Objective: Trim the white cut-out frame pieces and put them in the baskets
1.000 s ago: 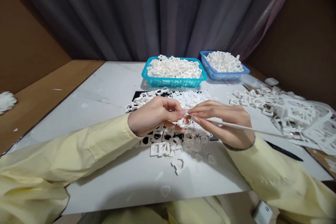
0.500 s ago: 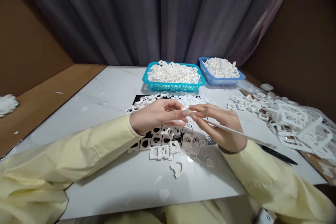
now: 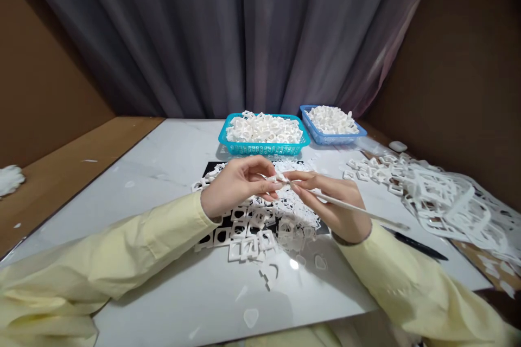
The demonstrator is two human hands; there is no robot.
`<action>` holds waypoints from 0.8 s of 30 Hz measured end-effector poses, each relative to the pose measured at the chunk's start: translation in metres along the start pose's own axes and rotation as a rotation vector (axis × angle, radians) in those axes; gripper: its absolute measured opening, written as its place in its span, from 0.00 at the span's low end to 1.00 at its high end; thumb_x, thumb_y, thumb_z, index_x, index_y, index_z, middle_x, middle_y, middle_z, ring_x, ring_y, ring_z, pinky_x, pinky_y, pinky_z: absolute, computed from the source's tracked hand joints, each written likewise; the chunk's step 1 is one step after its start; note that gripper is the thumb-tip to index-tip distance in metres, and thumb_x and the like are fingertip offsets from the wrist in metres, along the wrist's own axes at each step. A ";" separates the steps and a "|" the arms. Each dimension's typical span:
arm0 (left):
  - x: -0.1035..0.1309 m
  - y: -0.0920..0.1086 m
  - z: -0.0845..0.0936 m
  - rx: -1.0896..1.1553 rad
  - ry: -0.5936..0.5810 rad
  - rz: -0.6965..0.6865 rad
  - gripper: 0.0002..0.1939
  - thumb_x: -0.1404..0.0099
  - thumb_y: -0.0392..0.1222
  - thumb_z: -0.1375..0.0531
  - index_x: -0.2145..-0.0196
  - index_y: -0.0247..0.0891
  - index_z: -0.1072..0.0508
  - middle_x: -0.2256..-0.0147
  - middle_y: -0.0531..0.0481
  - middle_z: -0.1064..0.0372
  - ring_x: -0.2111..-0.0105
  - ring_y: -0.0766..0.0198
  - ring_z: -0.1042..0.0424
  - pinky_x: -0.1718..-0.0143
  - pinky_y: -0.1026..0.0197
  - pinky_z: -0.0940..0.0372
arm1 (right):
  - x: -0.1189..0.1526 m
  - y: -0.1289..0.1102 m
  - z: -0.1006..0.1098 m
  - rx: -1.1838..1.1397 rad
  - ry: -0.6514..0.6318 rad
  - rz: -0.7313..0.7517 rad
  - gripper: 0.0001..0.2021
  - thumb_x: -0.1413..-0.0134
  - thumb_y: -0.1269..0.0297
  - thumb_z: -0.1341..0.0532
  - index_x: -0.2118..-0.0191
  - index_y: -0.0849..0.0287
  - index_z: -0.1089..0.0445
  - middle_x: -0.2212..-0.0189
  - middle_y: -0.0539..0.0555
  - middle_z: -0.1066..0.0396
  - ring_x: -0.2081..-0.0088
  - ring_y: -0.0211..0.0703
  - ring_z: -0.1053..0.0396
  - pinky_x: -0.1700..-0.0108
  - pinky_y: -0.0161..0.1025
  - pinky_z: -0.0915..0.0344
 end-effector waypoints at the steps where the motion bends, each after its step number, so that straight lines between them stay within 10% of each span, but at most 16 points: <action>1: 0.001 0.001 0.001 -0.026 0.032 -0.028 0.10 0.49 0.37 0.34 0.71 0.34 0.31 0.76 0.54 0.28 0.74 0.65 0.26 0.70 0.64 0.29 | 0.000 -0.001 0.001 -0.016 0.012 -0.013 0.05 0.46 0.73 0.42 0.69 0.59 0.30 0.61 0.54 0.24 0.63 0.38 0.26 0.61 0.34 0.29; 12: 0.003 -0.002 -0.001 0.058 -0.207 0.043 0.04 0.45 0.34 0.37 0.75 0.34 0.30 0.83 0.56 0.32 0.85 0.69 0.29 0.85 0.71 0.33 | -0.001 0.015 0.000 -0.532 -0.074 -0.386 0.04 0.52 0.68 0.36 0.74 0.60 0.28 0.65 0.54 0.23 0.64 0.41 0.26 0.61 0.39 0.28; 24: 0.011 0.009 -0.003 0.202 -0.264 -0.138 0.05 0.47 0.27 0.37 0.77 0.31 0.30 0.62 0.53 0.38 0.82 0.67 0.26 0.87 0.70 0.30 | 0.000 0.011 0.002 -0.637 -0.101 -0.298 0.04 0.51 0.71 0.36 0.74 0.60 0.28 0.65 0.54 0.24 0.62 0.41 0.26 0.61 0.39 0.29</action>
Point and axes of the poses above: each hand's wrist, its own x-axis away from the middle knuckle, its own z-axis out of the back of the hand, y = z × x, the point moved 3 cm from there along -x, towards the middle knuckle
